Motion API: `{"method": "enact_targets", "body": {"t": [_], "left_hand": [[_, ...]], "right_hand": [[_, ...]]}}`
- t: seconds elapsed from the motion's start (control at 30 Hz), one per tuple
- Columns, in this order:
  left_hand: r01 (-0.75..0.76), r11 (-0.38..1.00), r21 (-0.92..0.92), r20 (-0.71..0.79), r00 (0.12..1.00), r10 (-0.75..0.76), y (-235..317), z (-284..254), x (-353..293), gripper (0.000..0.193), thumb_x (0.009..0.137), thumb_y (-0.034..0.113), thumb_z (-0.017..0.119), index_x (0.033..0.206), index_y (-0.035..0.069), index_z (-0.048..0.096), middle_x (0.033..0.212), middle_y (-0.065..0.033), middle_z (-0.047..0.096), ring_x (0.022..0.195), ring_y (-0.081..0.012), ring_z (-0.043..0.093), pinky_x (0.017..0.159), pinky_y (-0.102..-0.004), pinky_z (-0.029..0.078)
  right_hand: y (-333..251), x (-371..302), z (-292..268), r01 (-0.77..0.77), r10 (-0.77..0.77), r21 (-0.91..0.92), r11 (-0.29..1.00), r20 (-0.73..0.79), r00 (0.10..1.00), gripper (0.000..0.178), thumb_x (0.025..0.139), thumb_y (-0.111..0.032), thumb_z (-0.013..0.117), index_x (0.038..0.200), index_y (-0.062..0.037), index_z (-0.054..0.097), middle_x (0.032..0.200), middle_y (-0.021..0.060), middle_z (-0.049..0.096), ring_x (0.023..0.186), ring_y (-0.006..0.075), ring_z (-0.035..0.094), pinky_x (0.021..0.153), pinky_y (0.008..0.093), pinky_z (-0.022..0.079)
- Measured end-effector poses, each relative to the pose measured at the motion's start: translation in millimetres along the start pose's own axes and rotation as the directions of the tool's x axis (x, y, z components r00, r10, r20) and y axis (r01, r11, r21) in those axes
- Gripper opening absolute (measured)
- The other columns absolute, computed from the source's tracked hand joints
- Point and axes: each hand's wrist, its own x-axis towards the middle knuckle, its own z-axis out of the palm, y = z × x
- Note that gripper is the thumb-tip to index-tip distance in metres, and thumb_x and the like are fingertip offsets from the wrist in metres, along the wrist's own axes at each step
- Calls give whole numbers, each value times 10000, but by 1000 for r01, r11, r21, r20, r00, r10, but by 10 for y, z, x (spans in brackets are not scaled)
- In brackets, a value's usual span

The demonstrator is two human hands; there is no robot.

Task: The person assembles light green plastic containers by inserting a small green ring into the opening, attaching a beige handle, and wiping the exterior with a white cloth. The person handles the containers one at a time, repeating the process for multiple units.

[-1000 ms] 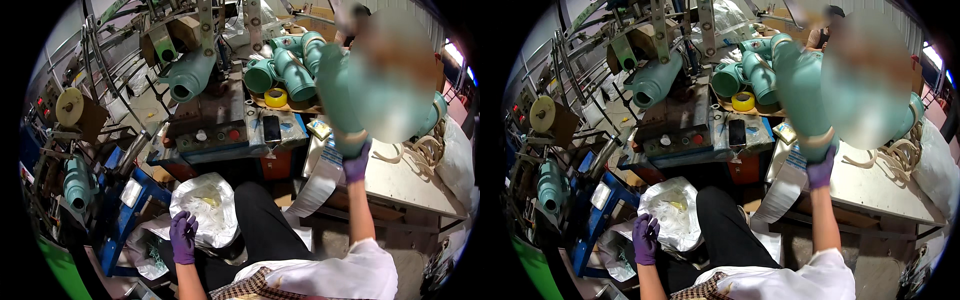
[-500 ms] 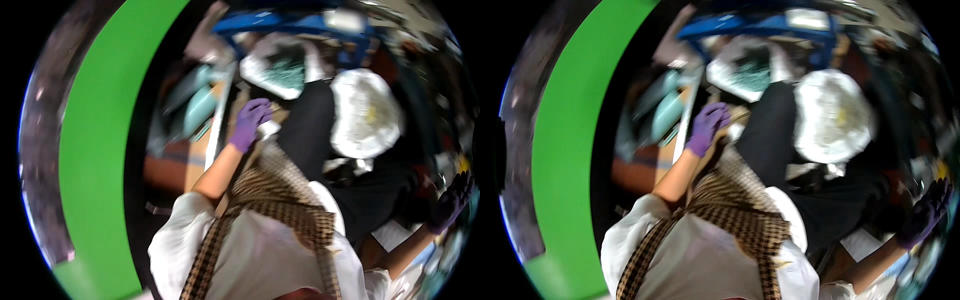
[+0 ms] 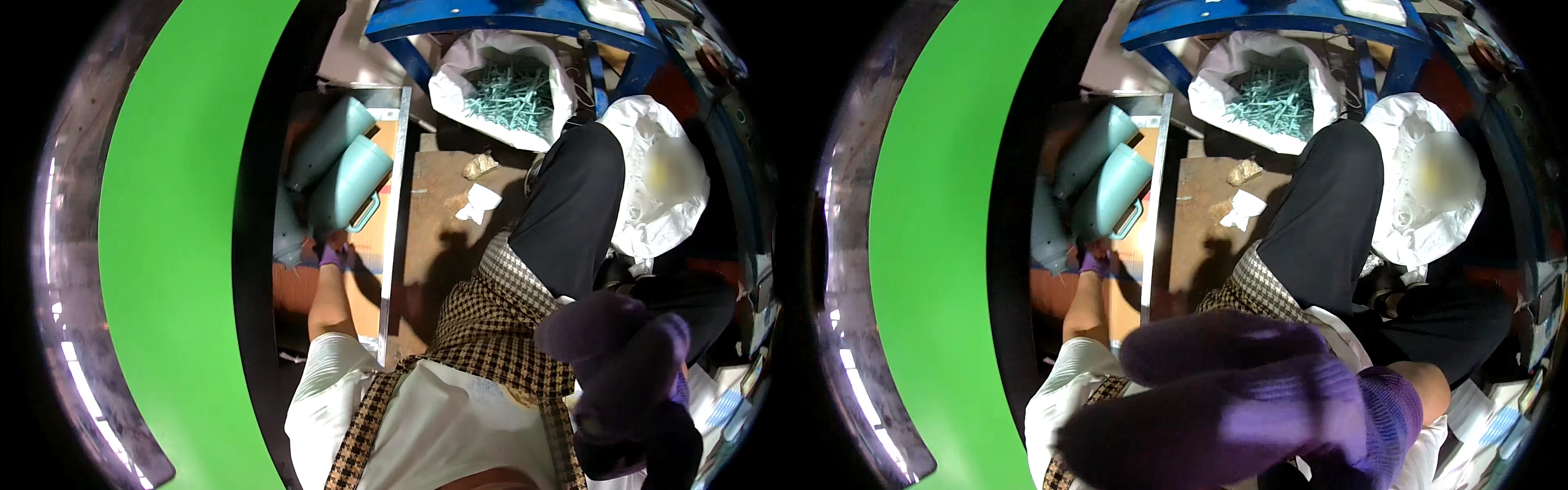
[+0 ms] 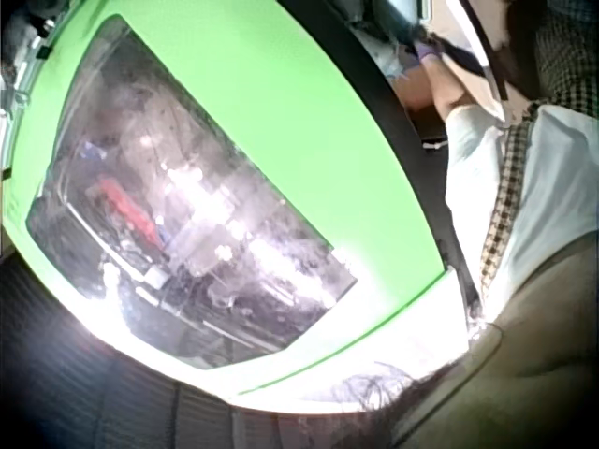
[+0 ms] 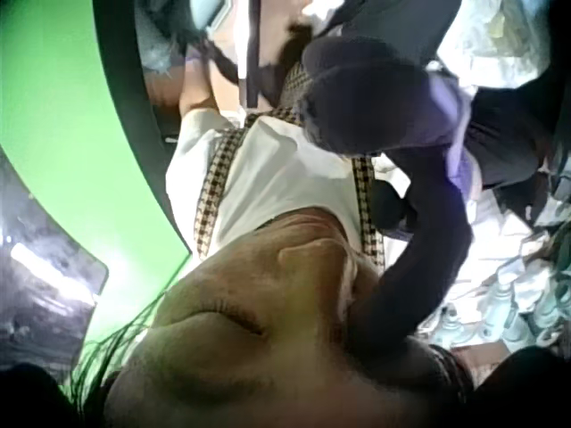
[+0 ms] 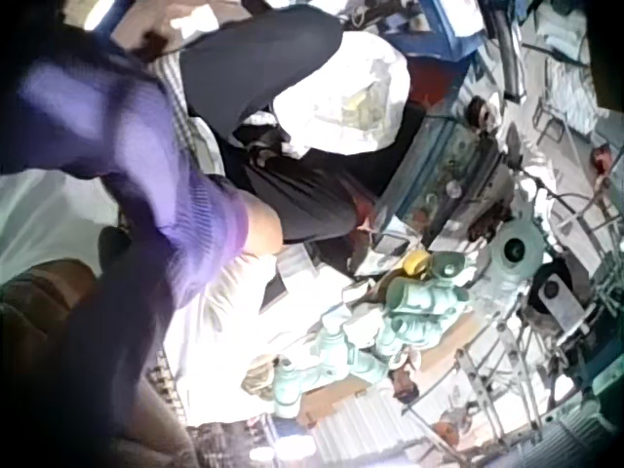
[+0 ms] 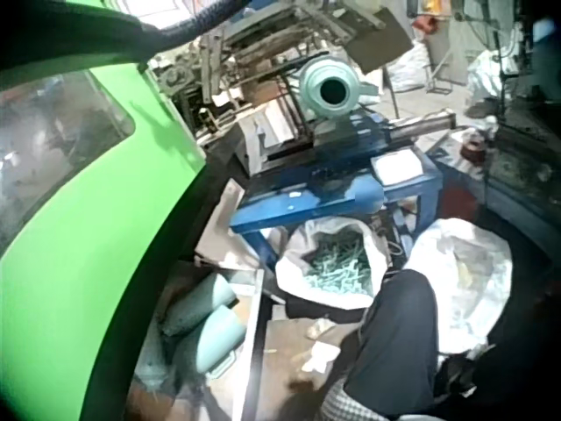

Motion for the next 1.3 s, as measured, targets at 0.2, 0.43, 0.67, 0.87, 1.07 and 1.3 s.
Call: {"method": "enact_targets", "body": {"t": [0.2,0.43,0.67,0.87,1.07,1.3], "left_hand": [[570,381,-728,170,688,-706,-2,-218,108,272,985,317,559,950,62,647,946,-82,637,860,-197,612,755,-364,508],[151,53,-987,71,712,-698,1483,-1028,404,338,980,365,636,1046,43,720,1094,-76,718,1009,-171,649,863,-412,521],[-644,596,-480,-441,764,470,3496,-2360,-11,721,572,208,944,1200,54,625,1173,-109,632,1075,-288,628,972,-392,503],[-751,425,-505,-421,644,638,4453,-2185,-178,827,526,371,937,1215,18,648,1178,-175,655,1112,-402,634,950,-459,517],[-823,265,-502,-459,513,725,4697,-1959,-109,767,607,405,903,1228,34,650,1197,-156,670,1145,-410,625,999,-497,493],[-880,226,-418,-387,398,832,4772,-1971,-151,724,681,455,848,1253,59,647,1218,-149,666,1150,-405,622,961,-505,514]], "right_hand": [[-18,135,225,23,-23,-5,1000,25,999,471,784,-45,607,1254,-50,574,1373,200,513,1213,322,515,1004,434,420],[-22,188,204,37,-53,-204,978,-72,996,405,737,-32,661,1139,-67,690,1289,194,584,1110,317,590,918,425,493],[596,279,484,355,-235,-589,726,272,933,387,773,-101,722,1158,-145,710,1271,120,624,899,281,665,703,352,543],[837,76,605,74,-56,-811,581,51,997,570,779,-363,757,1306,-199,616,1305,67,602,751,223,630,643,356,531],[1036,-127,392,57,-38,-846,530,43,998,491,748,-350,758,1184,-167,628,1209,39,618,776,234,658,651,365,533],[1070,-263,374,-29,128,-866,500,41,991,271,774,-203,731,1015,-121,640,1115,59,611,703,252,671,636,361,538]]}}
